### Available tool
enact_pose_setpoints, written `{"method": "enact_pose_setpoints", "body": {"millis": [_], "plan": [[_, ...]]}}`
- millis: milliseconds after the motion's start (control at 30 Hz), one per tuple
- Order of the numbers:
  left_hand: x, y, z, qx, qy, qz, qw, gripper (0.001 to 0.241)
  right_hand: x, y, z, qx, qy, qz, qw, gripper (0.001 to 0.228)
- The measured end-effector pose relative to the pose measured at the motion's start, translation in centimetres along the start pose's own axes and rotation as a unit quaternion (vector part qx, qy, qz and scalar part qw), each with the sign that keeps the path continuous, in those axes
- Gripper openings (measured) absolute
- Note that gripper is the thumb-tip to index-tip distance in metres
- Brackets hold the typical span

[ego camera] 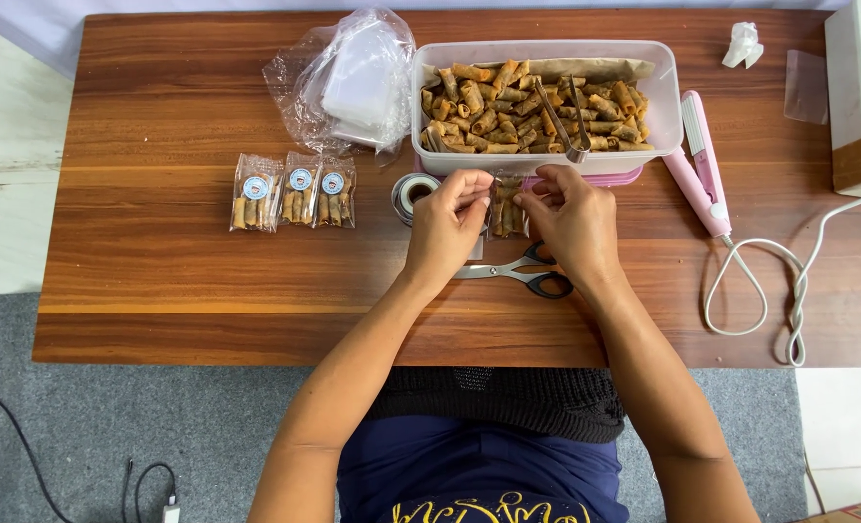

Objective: Packing snacks into small plastic bags, sealing them with a heat sealer, and applying labels.

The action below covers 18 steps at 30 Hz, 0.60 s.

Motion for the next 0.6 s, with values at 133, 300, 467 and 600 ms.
{"method": "enact_pose_setpoints", "body": {"millis": [133,300,467,600], "plan": [[0.2,-0.1,0.2,-0.002,-0.007,0.0,1.0,0.023,-0.1,0.2,0.8,-0.026,0.031,-0.015,0.999,0.037],[0.1,-0.1,0.1,0.009,0.012,-0.012,1.0,0.027,-0.7,0.2,1.3,-0.019,0.067,-0.032,0.997,0.036],[1.6,-0.7,0.4,0.007,0.026,0.0,1.0,0.028,0.4,0.5,-0.3,-0.001,0.087,-0.036,0.996,0.024],[3.4,-1.1,0.2,0.007,0.043,0.018,0.999,0.022,1.9,1.3,-1.5,0.017,0.082,-0.102,0.991,0.005]]}}
Point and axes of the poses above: each hand's wrist, its own y-axis away from the middle knuckle, its own x-axis out of the back of the hand, z = x × y, the point moved 5 cm from there along -y, towards the middle knuckle, and after that the axes turned 13 degrees about -y, right-handed, at the moved point
